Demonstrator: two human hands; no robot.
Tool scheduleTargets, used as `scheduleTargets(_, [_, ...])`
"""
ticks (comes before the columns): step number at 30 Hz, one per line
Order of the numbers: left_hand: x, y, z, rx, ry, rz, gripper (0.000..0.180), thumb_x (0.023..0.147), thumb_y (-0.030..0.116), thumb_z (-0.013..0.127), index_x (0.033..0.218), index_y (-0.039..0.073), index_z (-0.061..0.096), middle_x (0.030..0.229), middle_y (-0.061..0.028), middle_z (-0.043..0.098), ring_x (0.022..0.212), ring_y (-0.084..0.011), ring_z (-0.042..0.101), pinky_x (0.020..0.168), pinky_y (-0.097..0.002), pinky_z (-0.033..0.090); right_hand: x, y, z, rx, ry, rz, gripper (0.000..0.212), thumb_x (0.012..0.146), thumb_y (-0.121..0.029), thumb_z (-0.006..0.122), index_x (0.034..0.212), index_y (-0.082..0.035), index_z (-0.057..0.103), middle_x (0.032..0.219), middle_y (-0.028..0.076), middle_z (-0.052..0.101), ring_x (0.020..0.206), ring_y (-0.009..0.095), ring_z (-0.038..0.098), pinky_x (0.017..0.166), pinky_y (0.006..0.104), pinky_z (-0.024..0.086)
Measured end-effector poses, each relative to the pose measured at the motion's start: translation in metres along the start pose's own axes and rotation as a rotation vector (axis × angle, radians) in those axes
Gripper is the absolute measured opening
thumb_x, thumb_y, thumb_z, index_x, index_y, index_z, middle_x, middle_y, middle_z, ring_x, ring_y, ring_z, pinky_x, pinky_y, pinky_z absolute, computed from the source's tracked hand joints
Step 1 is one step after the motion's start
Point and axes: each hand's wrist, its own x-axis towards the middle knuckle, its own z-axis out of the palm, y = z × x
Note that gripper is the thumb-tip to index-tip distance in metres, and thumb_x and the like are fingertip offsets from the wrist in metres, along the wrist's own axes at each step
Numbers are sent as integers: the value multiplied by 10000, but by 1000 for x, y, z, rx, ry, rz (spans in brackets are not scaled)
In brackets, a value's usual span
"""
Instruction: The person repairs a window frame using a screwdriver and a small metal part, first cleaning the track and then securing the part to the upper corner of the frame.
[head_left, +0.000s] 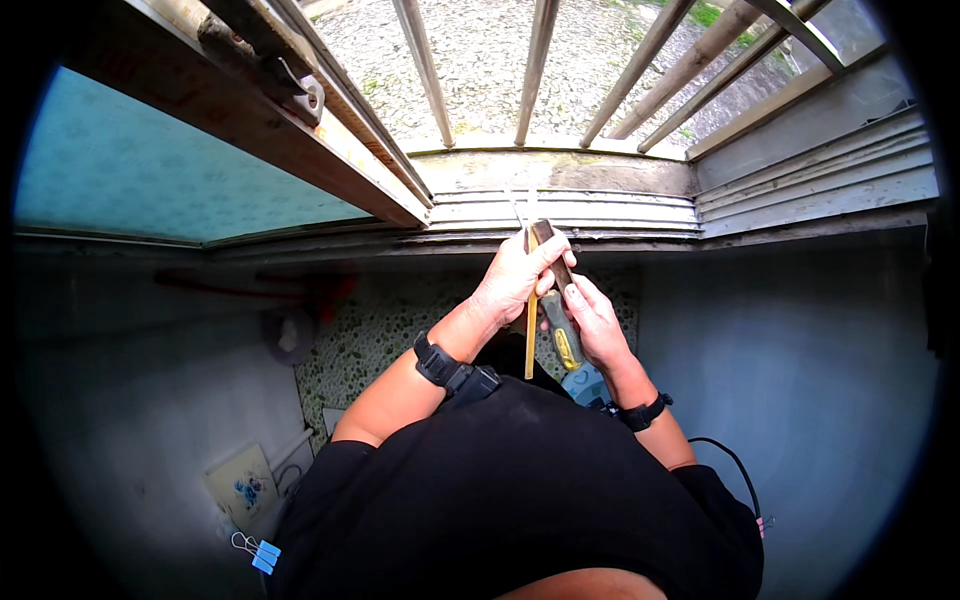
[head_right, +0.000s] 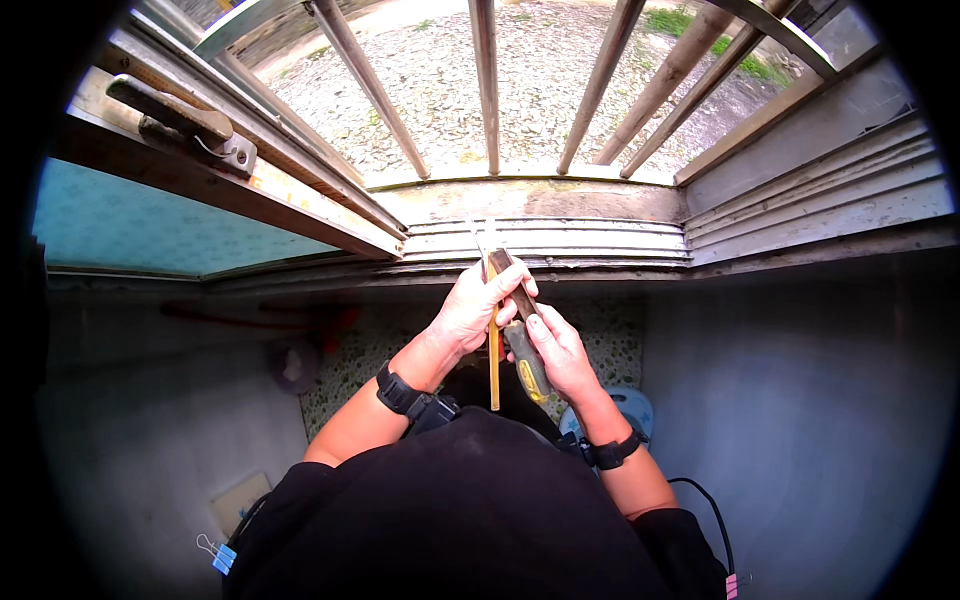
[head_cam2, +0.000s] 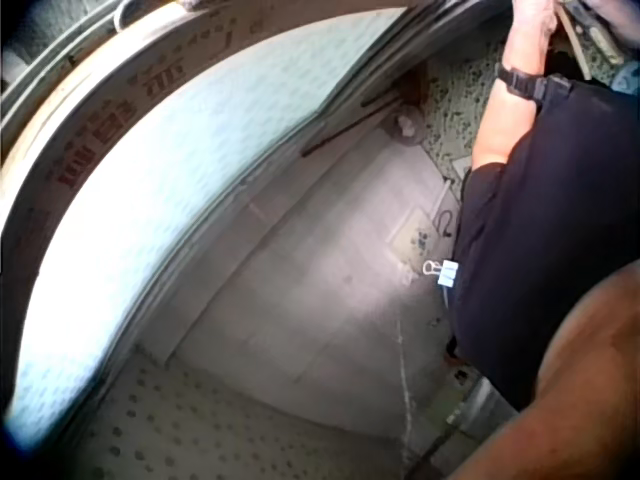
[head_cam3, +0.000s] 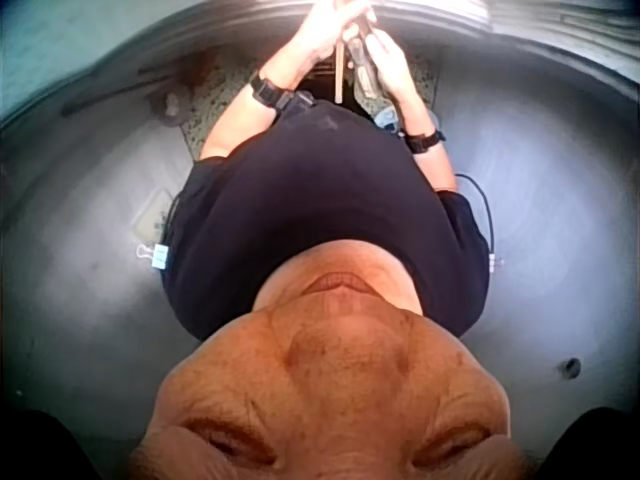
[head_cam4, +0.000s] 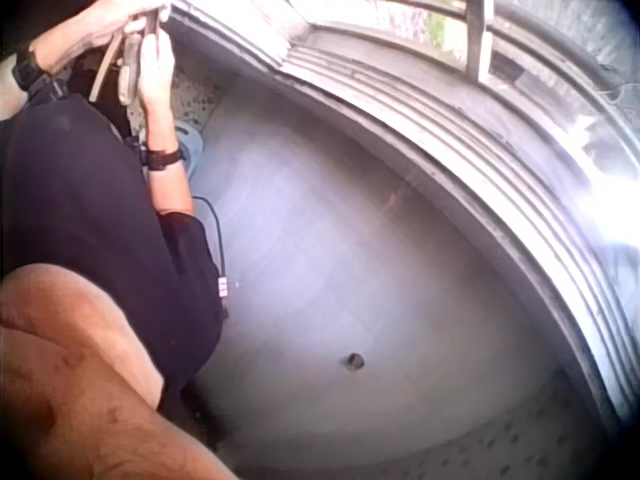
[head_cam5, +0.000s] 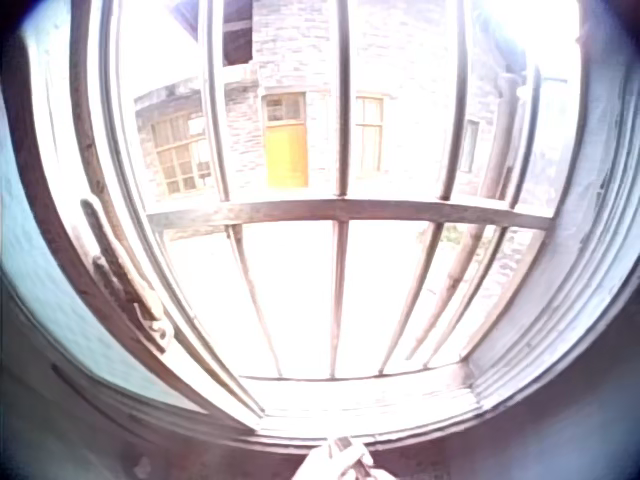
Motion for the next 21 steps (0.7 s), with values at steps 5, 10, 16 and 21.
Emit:
scheduleTargets(5, [9,-5,2,-122,-15,8,212,884,264,582,902,57,539,839,-72,605,474,-63,432,427,-168,352,-6,-9,-1,6,44,-12,416,946,-332,435,1232,-29,437,942,77,593,777,140,589,706,298,497])
scheduleTargets(10, [19,3,5,-322,-97,-12,188,912,253,532,912,65,528,845,-79,601,473,-81,466,408,-183,360,-10,-1,-14,389,-2,201,621,926,-538,297,1247,-24,434,1065,190,584,923,254,599,834,364,475])
scheduleTargets(16, [31,1,-2,-451,-221,-40,221,912,308,510,935,93,552,908,-92,596,531,-106,475,446,-218,399,-13,17,-10,831,-283,367,582,922,-510,327,1157,-5,497,941,192,604,783,279,597,705,360,478])
scheduleTargets(21, [39,-5,-8,-528,-230,-31,259,930,341,461,942,105,568,897,-107,600,523,-124,457,451,-244,411,-11,4,-8,491,-92,159,208,908,-239,460,914,-42,527,730,72,564,512,120,484,448,219,346])
